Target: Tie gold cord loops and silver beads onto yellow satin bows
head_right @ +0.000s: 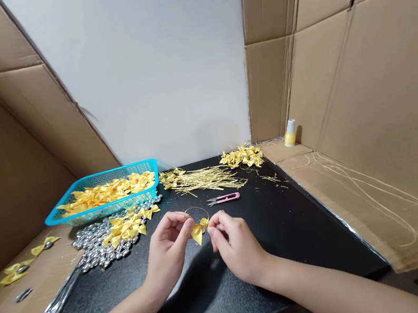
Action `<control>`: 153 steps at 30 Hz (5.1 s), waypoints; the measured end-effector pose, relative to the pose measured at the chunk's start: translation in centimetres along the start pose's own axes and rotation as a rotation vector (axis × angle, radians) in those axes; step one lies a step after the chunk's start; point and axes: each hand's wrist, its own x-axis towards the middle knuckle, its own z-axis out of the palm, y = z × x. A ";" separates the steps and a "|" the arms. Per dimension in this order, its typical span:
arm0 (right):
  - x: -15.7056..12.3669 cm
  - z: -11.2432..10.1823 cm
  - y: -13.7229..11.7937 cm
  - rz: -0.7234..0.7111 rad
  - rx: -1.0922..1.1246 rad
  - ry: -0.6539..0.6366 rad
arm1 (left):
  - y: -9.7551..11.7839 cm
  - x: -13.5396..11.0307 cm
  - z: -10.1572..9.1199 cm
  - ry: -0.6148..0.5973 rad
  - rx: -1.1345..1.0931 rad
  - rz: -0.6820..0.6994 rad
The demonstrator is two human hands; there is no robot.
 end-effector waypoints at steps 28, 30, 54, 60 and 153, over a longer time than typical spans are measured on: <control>0.2 0.3 0.4 0.163 0.307 -0.088 | -0.2 0.1 -0.5 -0.077 -0.018 0.030; 0.2 0.4 0.4 0.169 0.307 -0.083 | -0.4 0.1 -0.6 -0.083 0.013 0.053; 0.1 0.5 0.4 0.152 0.294 -0.050 | -0.5 0.0 -1.7 -0.188 0.316 0.430; 0.1 0.5 0.2 0.156 0.357 -0.061 | -0.2 0.0 -1.8 -0.205 0.387 0.545; 1.0 -1.0 0.3 0.567 1.060 -0.410 | 1.4 1.7 -2.6 -0.378 0.509 0.275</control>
